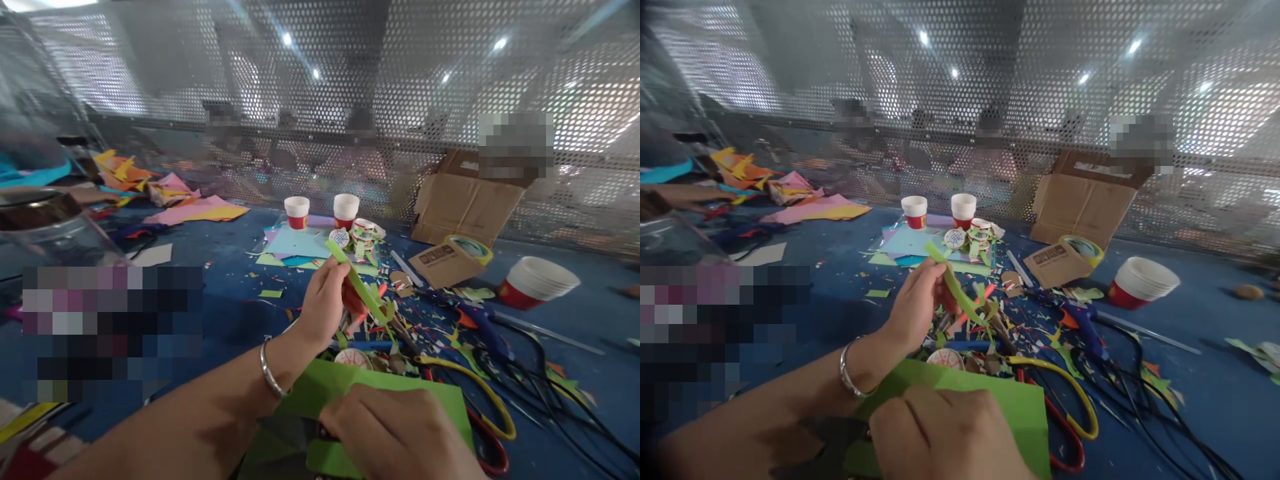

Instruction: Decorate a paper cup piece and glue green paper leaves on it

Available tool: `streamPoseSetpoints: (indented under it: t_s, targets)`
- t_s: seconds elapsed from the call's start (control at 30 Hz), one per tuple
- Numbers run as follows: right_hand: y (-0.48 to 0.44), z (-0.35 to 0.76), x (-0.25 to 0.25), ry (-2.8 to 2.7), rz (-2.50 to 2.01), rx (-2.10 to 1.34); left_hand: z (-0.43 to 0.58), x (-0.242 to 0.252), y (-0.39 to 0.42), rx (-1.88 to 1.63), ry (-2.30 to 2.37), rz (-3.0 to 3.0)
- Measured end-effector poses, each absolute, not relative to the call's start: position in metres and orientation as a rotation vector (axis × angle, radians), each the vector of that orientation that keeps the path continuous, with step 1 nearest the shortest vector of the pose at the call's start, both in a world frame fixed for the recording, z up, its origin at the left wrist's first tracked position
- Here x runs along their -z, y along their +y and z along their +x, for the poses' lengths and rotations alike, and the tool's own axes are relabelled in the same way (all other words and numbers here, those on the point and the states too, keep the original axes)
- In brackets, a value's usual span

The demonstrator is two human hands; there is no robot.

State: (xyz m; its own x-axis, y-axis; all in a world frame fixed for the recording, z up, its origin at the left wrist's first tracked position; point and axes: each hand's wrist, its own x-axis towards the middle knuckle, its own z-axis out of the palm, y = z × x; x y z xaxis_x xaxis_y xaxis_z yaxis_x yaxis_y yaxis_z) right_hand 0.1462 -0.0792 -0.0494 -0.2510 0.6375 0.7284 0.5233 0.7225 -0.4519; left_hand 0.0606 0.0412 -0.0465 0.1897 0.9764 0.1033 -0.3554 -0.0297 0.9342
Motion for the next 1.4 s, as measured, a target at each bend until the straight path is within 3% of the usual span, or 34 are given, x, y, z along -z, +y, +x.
streamPoseSetpoints:
  t_s: [0.27,0.47,0.77,1.3,1.4]
  targets:
    - [-0.055,0.19,0.013,-1.924,-1.172,-0.459,0.054,0.042,0.041,-1.124,0.783,1.128]
    - [-0.029,0.21,0.019,-1.609,-1.419,-0.396,0.052,0.037,0.038,-1.151,0.674,1.121]
    - [-0.023,0.212,0.027,-1.582,-1.339,-0.682,0.05,0.032,0.031,-1.062,0.598,1.153]
    - [-0.028,0.214,0.032,-1.519,-1.367,-0.696,0.038,0.026,0.05,-1.096,0.532,0.819]
    - [-0.03,0.213,0.031,-1.448,-1.304,-0.839,0.039,0.024,0.05,-1.096,0.527,0.804]
